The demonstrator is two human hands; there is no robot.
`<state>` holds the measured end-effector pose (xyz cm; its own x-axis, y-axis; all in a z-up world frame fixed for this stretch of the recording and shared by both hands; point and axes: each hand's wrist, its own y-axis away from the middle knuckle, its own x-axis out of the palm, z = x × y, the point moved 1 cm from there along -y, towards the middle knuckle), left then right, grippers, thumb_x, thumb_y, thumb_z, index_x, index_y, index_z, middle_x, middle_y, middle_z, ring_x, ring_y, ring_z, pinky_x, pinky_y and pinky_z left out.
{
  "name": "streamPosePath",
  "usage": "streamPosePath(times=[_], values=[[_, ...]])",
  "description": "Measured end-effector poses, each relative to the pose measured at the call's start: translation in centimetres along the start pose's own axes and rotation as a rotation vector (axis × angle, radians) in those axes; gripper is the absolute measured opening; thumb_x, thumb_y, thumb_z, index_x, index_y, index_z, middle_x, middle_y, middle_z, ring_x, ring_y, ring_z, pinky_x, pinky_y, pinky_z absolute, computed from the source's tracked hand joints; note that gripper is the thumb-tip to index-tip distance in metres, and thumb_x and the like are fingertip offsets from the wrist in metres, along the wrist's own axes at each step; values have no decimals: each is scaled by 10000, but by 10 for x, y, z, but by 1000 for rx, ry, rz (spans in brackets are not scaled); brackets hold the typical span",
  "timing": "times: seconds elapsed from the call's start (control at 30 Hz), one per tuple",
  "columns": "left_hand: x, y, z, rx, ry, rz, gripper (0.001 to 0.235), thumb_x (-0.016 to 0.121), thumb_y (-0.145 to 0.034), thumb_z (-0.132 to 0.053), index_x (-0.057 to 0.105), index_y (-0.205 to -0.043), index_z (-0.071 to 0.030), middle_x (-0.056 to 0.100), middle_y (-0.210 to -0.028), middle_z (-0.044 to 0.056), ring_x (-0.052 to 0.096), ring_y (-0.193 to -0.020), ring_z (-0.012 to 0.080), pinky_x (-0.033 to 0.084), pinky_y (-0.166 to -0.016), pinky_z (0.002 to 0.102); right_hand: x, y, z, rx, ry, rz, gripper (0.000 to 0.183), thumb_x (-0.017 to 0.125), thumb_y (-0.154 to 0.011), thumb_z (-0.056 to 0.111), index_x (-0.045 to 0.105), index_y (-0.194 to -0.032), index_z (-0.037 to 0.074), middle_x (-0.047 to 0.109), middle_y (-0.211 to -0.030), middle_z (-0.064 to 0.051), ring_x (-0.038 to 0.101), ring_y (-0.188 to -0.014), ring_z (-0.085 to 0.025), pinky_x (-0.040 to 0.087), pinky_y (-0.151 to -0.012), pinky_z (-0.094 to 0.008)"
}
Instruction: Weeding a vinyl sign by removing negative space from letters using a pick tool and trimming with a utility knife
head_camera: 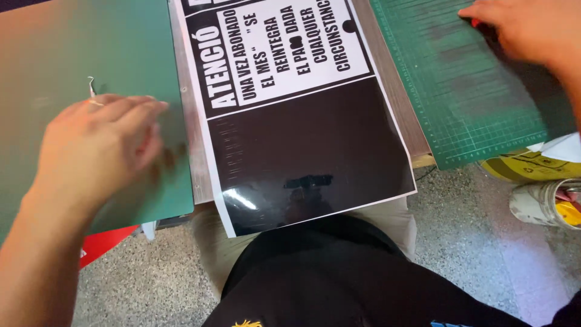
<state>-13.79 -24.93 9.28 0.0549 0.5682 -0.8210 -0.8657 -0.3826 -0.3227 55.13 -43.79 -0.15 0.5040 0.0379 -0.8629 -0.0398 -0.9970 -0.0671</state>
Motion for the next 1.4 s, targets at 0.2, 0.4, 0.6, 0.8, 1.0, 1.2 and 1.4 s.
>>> streamPosePath(times=[0.2, 0.4, 0.6, 0.8, 1.0, 1.2, 1.4], values=[[-35, -14, -23, -15, 319, -93, 139, 688, -1026, -155, 781, -1110, -215, 778, -1057, -77, 742, -1001, 179, 561, -702, 335, 70, -16, -37, -175, -74, -75, 686, 753, -886, 192, 612, -1557, 202, 761, -1378, -23, 769, -1103, -226, 594, -895, -333], [-60, -51, -66, -311, 1319, 135, 277, 532, -1011, -157, 760, -1105, -31, 799, -1038, 98, 757, -887, 195, 606, -725, 301, -187, -37, 136, -237, -41, -102, 444, 749, -833, 108, 658, -1264, 167, 752, -1050, -41, 751, -948, -248, 609, -844, -334], [-46, -72, -148, -400, 2440, 525, 482, 501, -1012, -380, 607, -1299, -8, 701, -1303, 198, 697, -1147, 249, 593, -1007, 367, -306, 26, 253, -758, 48, -982, 133, 522, -1096, 149, 602, -1194, 111, 593, -991, -9, 549, -804, -155, 463, -804, -333], [-33, -96, -118, -336, 1996, 337, 235, 652, -990, -284, 533, -1082, -103, 674, -702, 80, 693, -598, 163, 587, -576, 283, -223, 4, 202, -573, -643, -680, 274, 633, -1058, 374, 629, -1011, 104, 645, -1070, -111, 587, -864, -320, 463, -812, -457], [-10, -163, -117, 113, 1197, 352, 439, 491, -1038, -241, 517, -1455, -105, 658, -1166, 89, 615, -912, 280, 449, -801, 377, -126, -25, 150, -276, -690, -341, 572, 719, -974, 513, 674, -1448, 196, 442, -1575, -294, 423, -1412, -524, 349, -1094, -663], [24, -197, -144, 323, 1041, 214, 500, 545, -1033, -184, 496, -1530, -150, 691, -894, 153, 664, -775, 374, 500, -750, 447, -125, -26, 150, -200, -773, -223, 653, 661, -910, 642, 672, -1451, 276, 372, -1615, -238, 333, -1434, -499, 253, -1107, -670], [26, -206, -147, 328, 1011, 311, 512, 531, -1008, -189, 544, -1519, -174, 666, -817, 141, 652, -709, 357, 499, -688, 452, -123, -25, 150, -143, -850, -134, 665, 706, -864, 632, 657, -1445, 312, 352, -1615, -217, 313, -1431, -479, 216, -1110, -665]])
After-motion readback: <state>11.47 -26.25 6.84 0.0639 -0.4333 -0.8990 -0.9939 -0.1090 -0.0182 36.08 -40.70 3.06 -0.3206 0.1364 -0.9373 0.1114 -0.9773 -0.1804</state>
